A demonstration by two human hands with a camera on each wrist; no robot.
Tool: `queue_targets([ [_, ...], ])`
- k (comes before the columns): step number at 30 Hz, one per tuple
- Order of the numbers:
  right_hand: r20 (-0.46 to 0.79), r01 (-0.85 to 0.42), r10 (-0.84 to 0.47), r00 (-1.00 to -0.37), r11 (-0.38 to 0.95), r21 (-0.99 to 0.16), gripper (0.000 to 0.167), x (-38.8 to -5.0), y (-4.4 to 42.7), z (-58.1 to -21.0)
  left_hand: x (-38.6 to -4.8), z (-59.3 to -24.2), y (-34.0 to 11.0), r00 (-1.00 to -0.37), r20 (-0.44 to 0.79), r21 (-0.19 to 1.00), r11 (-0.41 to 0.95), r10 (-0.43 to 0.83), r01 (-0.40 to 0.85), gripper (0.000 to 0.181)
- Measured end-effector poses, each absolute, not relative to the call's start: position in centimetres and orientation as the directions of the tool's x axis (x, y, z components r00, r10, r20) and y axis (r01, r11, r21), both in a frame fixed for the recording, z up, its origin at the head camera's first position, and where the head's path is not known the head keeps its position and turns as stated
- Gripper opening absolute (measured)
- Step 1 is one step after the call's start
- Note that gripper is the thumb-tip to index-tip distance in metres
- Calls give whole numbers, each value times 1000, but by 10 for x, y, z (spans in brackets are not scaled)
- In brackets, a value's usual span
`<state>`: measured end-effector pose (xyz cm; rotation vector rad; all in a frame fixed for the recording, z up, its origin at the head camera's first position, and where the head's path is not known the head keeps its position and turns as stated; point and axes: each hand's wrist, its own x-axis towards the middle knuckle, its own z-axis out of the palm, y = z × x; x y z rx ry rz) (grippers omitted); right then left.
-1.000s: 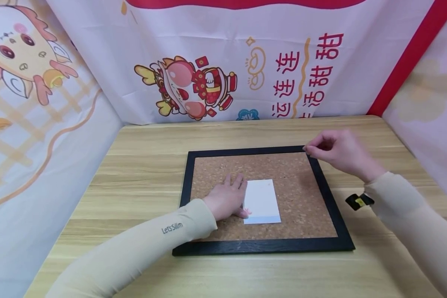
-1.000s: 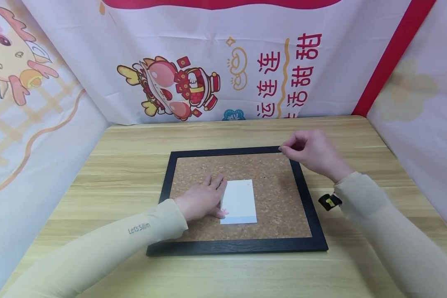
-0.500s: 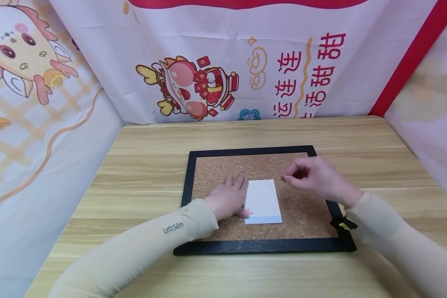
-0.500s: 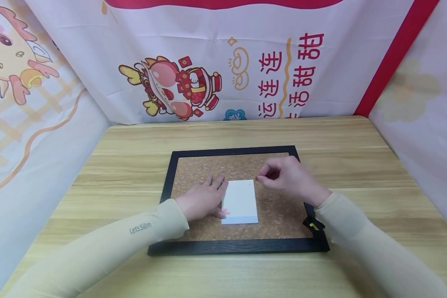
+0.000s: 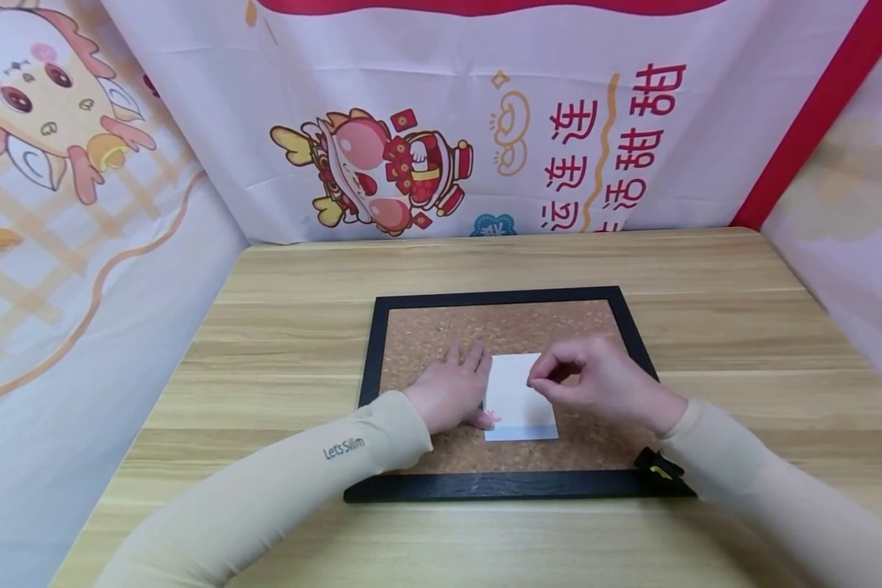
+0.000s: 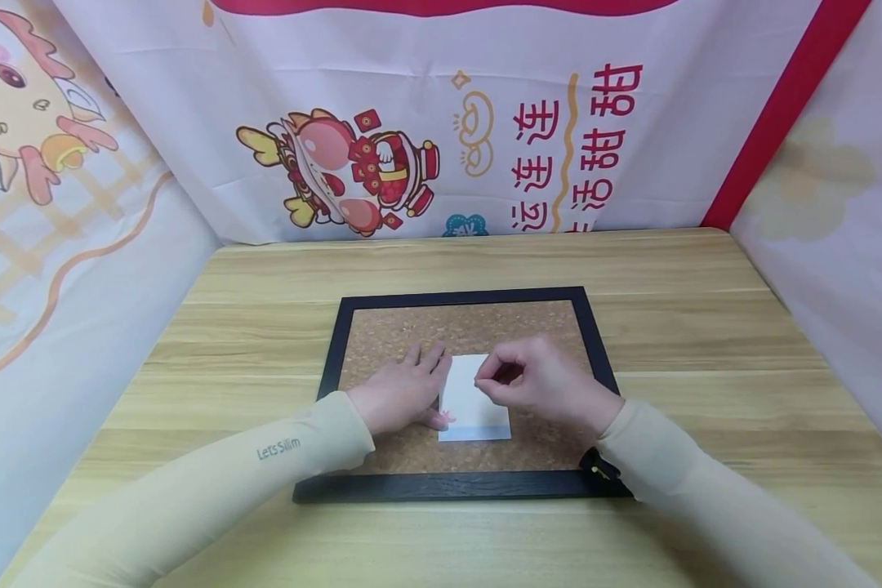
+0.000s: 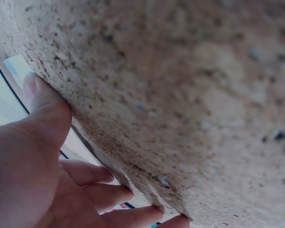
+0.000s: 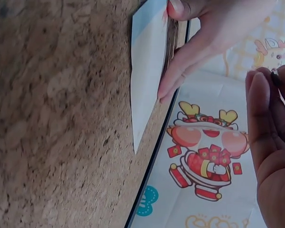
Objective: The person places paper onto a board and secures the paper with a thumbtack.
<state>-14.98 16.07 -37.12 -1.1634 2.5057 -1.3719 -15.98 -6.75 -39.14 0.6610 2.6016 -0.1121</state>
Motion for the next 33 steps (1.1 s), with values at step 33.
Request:
queue_targets([
  [33, -31, -400, -600, -799, 570, -718, 14, -185, 145, -343, -161, -394, -66, -780, -456, 5, 877, 429, 480, 94],
])
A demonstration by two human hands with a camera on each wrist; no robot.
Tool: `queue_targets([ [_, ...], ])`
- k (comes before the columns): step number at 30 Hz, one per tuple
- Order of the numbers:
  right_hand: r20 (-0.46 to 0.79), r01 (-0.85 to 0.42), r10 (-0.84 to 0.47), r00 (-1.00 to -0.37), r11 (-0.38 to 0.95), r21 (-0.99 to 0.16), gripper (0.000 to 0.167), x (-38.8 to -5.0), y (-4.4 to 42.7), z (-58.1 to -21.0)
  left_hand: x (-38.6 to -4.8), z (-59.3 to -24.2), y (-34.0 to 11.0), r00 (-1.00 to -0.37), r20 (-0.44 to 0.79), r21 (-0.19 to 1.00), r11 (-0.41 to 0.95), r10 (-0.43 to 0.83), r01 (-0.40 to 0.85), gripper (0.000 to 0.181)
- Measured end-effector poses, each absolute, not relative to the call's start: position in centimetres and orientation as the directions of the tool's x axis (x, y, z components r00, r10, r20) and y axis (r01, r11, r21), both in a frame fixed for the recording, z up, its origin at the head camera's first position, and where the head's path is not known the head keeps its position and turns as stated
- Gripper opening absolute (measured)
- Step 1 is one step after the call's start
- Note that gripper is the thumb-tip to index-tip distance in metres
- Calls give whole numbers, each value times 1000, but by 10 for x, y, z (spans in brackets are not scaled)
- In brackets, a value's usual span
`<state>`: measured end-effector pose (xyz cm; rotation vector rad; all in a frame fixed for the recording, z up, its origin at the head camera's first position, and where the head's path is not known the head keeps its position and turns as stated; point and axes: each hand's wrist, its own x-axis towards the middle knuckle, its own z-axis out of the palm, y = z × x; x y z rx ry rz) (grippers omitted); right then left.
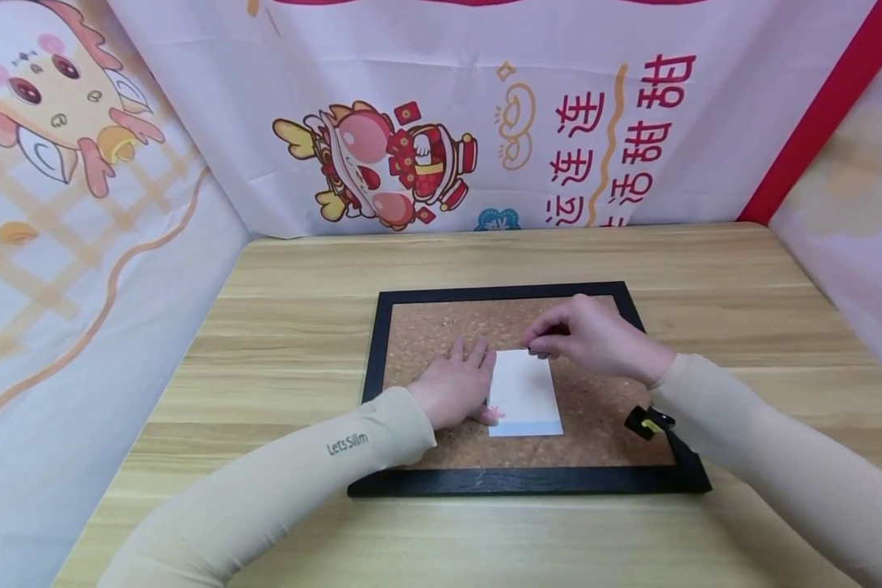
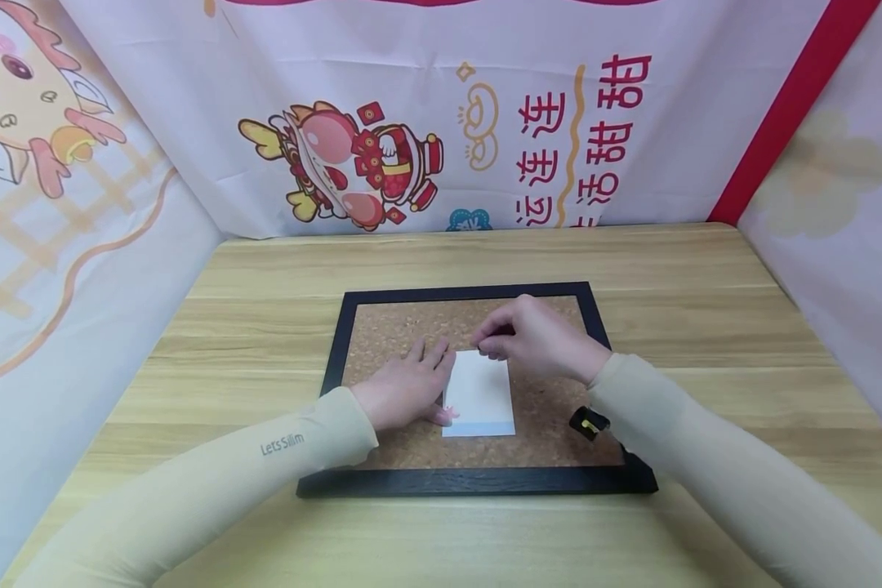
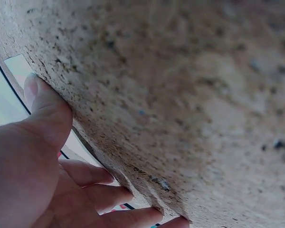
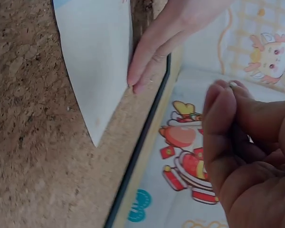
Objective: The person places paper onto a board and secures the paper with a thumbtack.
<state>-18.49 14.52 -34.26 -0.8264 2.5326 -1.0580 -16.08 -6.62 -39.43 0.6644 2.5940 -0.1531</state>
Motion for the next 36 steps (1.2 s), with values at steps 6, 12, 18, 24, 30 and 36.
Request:
queue_targets([
  [6, -246, -224, -590, -769, 610, -760, 12, -206, 139, -356, -161, -393, -66, -777, -470, 27, 886, 420, 463, 94],
  [12, -405, -110, -574, -711, 660, -743, 9, -225, 135, -371, -162, -393, -66, -773, -481, 39, 891, 414, 452, 94],
  [18, -526, -31, -580, -622, 689, -724, 9, -238, 127, -377, -161, -392, -66, -770, -460, 33, 876, 442, 482, 94],
  [24, -627, 84, -516, -583, 730, -678, 10, -247, 117, -380, -161, -392, -66, -769, -457, 29, 872, 446, 489, 94],
  [30, -657, 34, -499, -565, 781, -624, 8, -252, 105, -378, -161, -393, -66, -769, -463, 13, 871, 440, 491, 94],
  [36, -666, -47, -488, -564, 824, -565, 9, -254, 97, -376, -159, -394, -67, -769, -460, 3, 866, 445, 500, 92],
])
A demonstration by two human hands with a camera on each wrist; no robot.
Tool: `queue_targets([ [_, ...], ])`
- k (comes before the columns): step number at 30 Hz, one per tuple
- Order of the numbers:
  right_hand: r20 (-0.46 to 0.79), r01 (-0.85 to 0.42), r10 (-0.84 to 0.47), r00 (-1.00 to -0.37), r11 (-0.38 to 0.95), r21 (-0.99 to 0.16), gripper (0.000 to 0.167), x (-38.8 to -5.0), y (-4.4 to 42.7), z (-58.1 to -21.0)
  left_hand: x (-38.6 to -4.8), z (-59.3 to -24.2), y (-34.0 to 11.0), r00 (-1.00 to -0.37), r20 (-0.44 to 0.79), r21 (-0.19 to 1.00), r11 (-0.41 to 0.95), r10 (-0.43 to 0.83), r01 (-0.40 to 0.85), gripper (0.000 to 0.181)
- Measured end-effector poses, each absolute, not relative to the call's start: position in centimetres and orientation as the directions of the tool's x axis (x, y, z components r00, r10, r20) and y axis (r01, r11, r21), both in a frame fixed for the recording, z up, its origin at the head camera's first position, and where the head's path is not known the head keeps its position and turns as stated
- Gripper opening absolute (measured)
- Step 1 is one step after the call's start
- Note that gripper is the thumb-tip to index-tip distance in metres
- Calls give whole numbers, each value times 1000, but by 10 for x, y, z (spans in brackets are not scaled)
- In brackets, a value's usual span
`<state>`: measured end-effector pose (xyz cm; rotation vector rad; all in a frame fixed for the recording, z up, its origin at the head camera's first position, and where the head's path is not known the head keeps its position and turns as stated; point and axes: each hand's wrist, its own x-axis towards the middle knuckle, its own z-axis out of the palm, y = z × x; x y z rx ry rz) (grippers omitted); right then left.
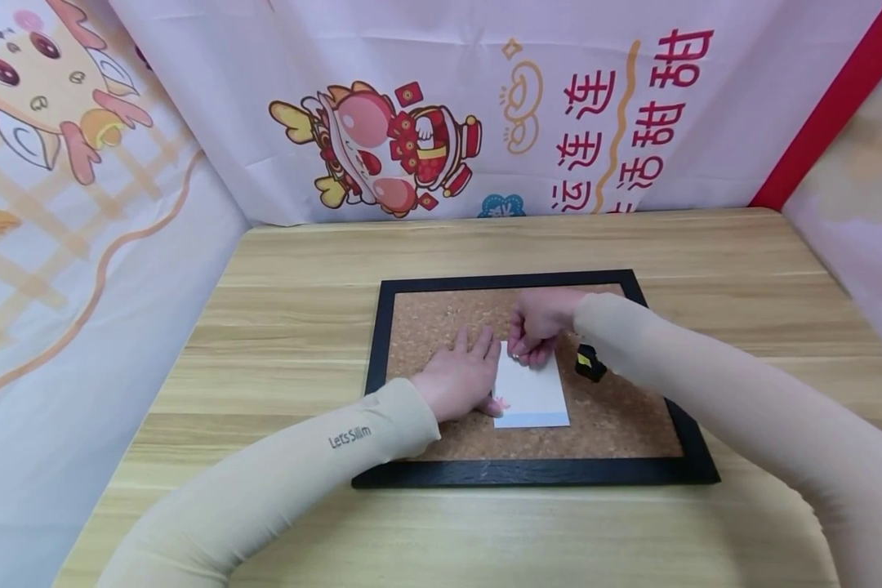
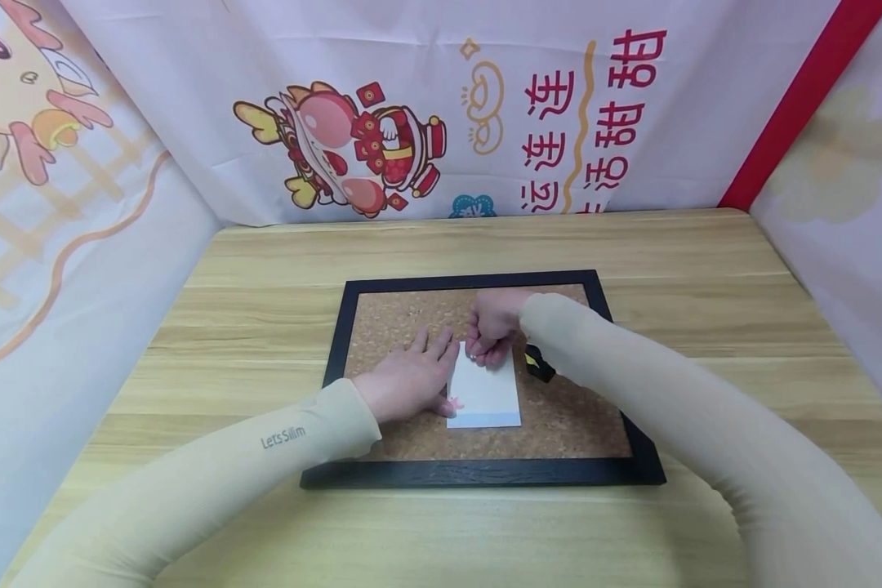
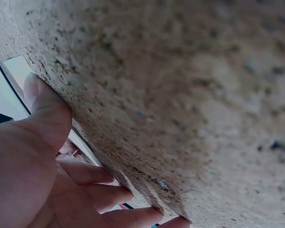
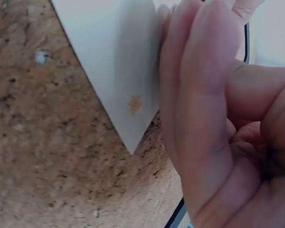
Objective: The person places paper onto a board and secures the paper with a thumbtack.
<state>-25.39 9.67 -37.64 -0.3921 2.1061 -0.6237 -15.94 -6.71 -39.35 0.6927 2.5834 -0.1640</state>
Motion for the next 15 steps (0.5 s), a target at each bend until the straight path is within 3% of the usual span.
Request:
queue_targets([
  [15, -700, -79, -428, -571, 878, -472, 9, -251, 83, -371, -160, -393, -67, -769, -468, 17, 875, 435, 484, 94],
])
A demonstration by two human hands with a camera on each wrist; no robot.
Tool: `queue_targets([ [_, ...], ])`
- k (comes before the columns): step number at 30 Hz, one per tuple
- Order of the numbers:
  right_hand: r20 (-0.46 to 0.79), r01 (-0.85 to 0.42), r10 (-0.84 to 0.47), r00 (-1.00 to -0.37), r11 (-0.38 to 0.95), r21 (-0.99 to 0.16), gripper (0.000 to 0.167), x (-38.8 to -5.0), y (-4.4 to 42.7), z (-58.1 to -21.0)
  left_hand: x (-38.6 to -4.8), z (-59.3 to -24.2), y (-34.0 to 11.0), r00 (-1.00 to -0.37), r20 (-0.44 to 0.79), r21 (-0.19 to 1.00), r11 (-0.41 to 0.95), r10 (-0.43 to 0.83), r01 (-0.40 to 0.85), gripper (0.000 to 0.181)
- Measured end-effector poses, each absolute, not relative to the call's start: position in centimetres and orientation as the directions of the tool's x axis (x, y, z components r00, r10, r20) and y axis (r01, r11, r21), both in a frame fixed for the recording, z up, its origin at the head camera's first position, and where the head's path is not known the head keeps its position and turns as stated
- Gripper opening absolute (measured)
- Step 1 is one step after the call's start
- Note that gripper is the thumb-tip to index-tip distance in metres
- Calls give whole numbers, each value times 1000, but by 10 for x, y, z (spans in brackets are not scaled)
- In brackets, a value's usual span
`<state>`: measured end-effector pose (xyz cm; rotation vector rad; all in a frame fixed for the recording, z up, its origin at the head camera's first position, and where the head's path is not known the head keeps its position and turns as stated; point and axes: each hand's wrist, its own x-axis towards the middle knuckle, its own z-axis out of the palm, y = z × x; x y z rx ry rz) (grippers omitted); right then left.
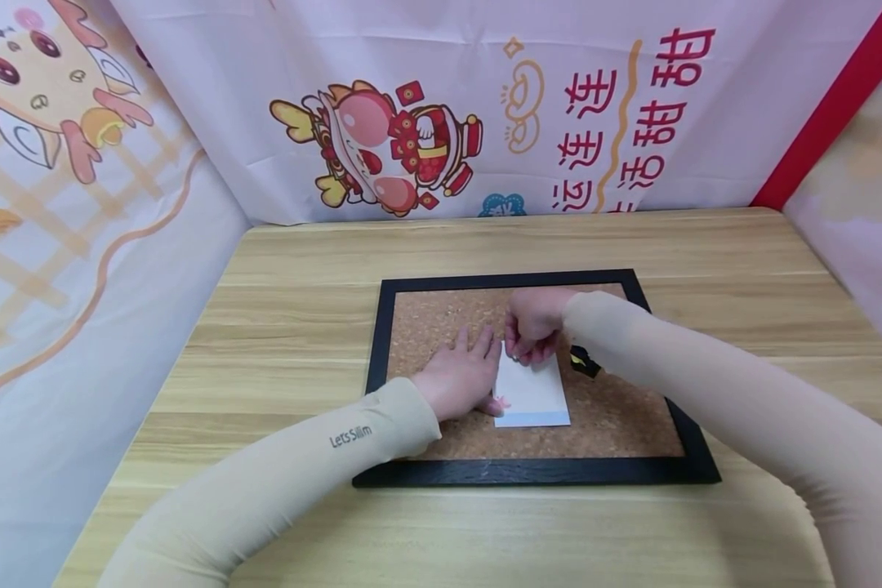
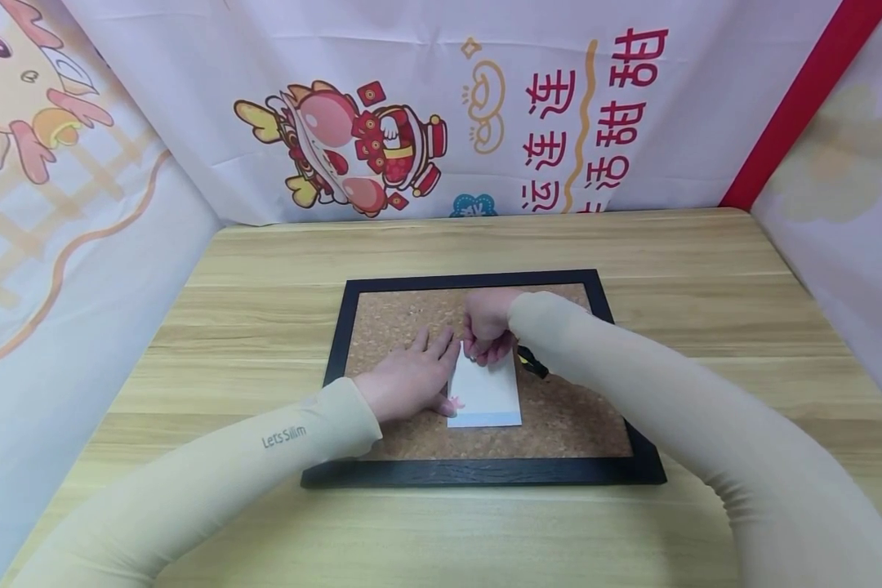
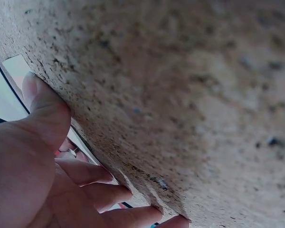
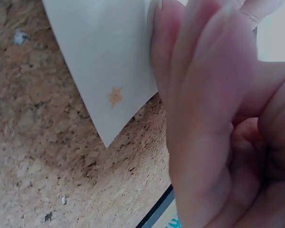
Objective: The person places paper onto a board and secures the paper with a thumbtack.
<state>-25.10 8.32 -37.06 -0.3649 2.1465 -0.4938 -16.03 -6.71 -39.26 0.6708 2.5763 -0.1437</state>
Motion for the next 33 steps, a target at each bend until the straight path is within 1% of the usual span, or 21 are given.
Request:
queue_targets([
  [10, -684, -105, -425, -593, 883, -457, 8, -248, 82, -367, -160, -391, -68, -766, -477, 22, 877, 431, 480, 94],
  [15, -675, -139, -419, -608, 893, -429, 10, -246, 81, -366, -160, -391, -67, -765, -473, 17, 873, 436, 487, 94],
  [21, -687, -169, -409, -601, 905, -390, 10, -249, 79, -366, -161, -391, -67, -765, -475, 22, 875, 435, 484, 95],
  [33, -680, -212, -413, -606, 908, -362, 14, -251, 76, -369, -163, -393, -67, -765, -481, 18, 877, 428, 480, 96],
])
